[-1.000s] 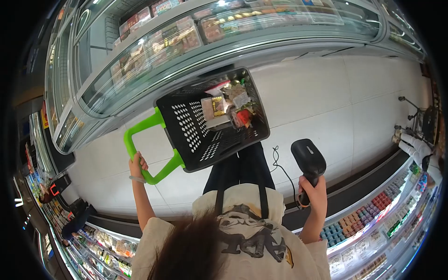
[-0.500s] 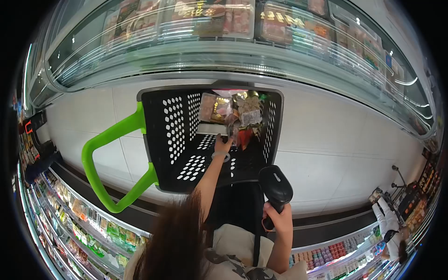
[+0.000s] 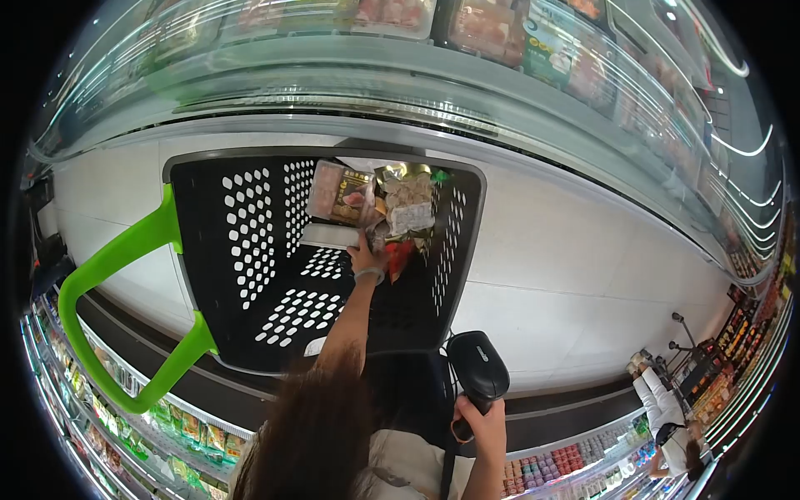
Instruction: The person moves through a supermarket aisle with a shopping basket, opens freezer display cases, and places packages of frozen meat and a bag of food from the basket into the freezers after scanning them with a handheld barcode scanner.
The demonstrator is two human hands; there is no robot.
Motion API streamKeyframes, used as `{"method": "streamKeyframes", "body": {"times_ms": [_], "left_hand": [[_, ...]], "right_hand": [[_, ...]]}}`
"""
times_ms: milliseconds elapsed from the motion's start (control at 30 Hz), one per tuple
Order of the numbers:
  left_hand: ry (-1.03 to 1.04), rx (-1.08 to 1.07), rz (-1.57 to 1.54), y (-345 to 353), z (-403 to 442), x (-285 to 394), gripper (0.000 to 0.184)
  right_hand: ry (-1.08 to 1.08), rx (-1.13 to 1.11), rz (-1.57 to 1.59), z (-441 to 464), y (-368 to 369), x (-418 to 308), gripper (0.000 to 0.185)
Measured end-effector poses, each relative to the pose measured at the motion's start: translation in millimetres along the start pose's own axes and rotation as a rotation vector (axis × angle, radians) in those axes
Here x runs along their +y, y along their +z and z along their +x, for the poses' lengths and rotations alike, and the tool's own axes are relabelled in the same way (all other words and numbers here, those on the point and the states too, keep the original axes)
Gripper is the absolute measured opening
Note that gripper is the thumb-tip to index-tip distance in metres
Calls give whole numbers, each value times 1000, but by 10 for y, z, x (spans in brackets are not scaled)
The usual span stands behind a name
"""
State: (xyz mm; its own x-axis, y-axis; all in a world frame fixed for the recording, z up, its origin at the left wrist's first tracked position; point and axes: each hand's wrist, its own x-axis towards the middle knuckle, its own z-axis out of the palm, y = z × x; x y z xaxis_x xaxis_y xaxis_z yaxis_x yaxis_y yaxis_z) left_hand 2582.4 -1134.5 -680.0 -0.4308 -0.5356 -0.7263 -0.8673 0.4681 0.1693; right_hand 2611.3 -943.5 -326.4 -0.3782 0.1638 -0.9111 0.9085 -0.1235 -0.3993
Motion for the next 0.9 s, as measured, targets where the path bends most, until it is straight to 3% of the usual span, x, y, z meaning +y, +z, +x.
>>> {"method": "streamKeyframes", "body": {"times_ms": [167,267,367,433,567,700,900], "left_hand": [[-17,129,48,112,-51,6,84],[-16,234,86,183,-62,-23,68],[116,389,129,167,-88,-156,56],[226,364,161,5,-170,-219,56],[279,281,186,-569,-438,-224,57],[276,332,-95,-1384,-929,-170,57],[456,275,-241,-3044,-1828,-234,61]], "right_hand": [[-11,-3,-23,16,72,20,17],[-21,-6,-17,-31,116,25,16],[-39,-8,-17,-45,171,73,15],[-39,12,-25,-117,173,119,15],[-15,28,-27,-305,244,159,14],[-98,-17,-9,-729,320,-29,16],[-354,-70,26,-1428,307,-463,20]]}}
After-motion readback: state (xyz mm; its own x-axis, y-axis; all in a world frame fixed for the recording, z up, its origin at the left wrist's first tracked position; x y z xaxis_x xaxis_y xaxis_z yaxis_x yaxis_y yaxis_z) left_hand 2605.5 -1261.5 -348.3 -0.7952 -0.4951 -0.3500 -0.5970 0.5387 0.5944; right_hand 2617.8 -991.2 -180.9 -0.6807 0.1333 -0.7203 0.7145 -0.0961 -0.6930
